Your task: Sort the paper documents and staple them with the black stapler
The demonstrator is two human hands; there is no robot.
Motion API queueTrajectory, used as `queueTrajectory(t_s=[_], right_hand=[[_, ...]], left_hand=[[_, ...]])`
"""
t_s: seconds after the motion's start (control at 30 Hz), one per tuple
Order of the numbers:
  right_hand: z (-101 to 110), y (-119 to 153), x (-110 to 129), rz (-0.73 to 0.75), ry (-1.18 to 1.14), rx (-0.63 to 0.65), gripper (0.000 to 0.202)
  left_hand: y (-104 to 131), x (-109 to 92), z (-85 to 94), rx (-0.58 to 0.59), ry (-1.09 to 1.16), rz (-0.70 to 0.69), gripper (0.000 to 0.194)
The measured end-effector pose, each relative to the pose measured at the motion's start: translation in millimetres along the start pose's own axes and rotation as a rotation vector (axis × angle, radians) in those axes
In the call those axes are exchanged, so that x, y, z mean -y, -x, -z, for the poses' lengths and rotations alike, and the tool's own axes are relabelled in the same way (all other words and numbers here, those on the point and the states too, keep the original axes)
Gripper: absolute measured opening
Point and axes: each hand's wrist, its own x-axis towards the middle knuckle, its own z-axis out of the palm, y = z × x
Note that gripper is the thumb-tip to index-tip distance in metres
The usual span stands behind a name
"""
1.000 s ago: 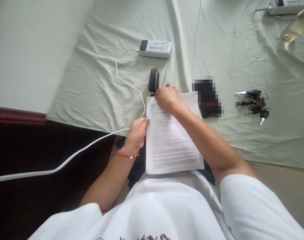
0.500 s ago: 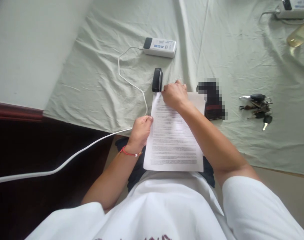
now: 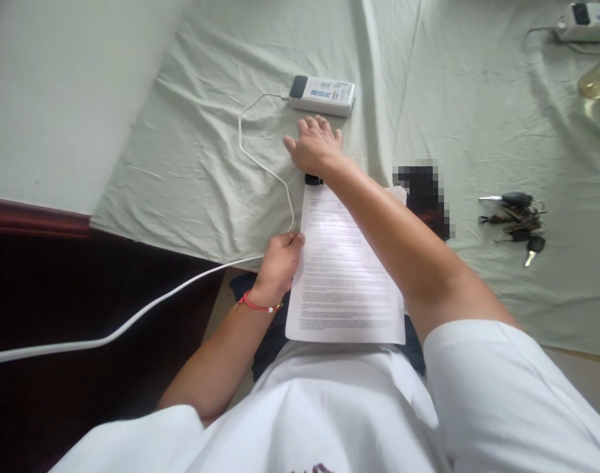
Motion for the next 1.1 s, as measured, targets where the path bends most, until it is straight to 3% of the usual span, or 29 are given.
queueTrajectory(t_s=[0.1, 0.23, 0.47, 0.67, 0.83, 1.0, 1.1], right_hand=[[-23, -9, -7, 0.022, -0.014, 0.03, 0.062], [-40, -1, -16, 0.095, -0.024, -0.026, 0.057], [-40, 19, -12, 0.095, 0.056, -0.049, 0.048], [-36, 22, -7, 0.07, -0.024, -0.057, 0.041], [-44, 17, -14, 0.081, -0.061, -0.081, 0.035], [-63, 0, -30, 0.162, -0.13, -0.165, 0.037], [-57, -6, -27, 0.166, -0.169, -0.143, 0.034]], left_hand=[[3, 0, 3.3, 0.012, -0.01, 0.015, 0.035], [8, 4, 7.2, 0.033, -0.016, 0.017, 0.032], [10, 7, 7.7, 0.036, -0.032, 0.036, 0.029], [13, 4, 8.2, 0.089, 0.119, 0.123, 0.035], [24, 3, 11.0, 0.171, 0.154, 0.187, 0.053], [33, 1, 13.8, 0.199, 0.092, 0.206, 0.056], [37, 2, 18.1, 0.237, 0.122, 0.196, 0.055]])
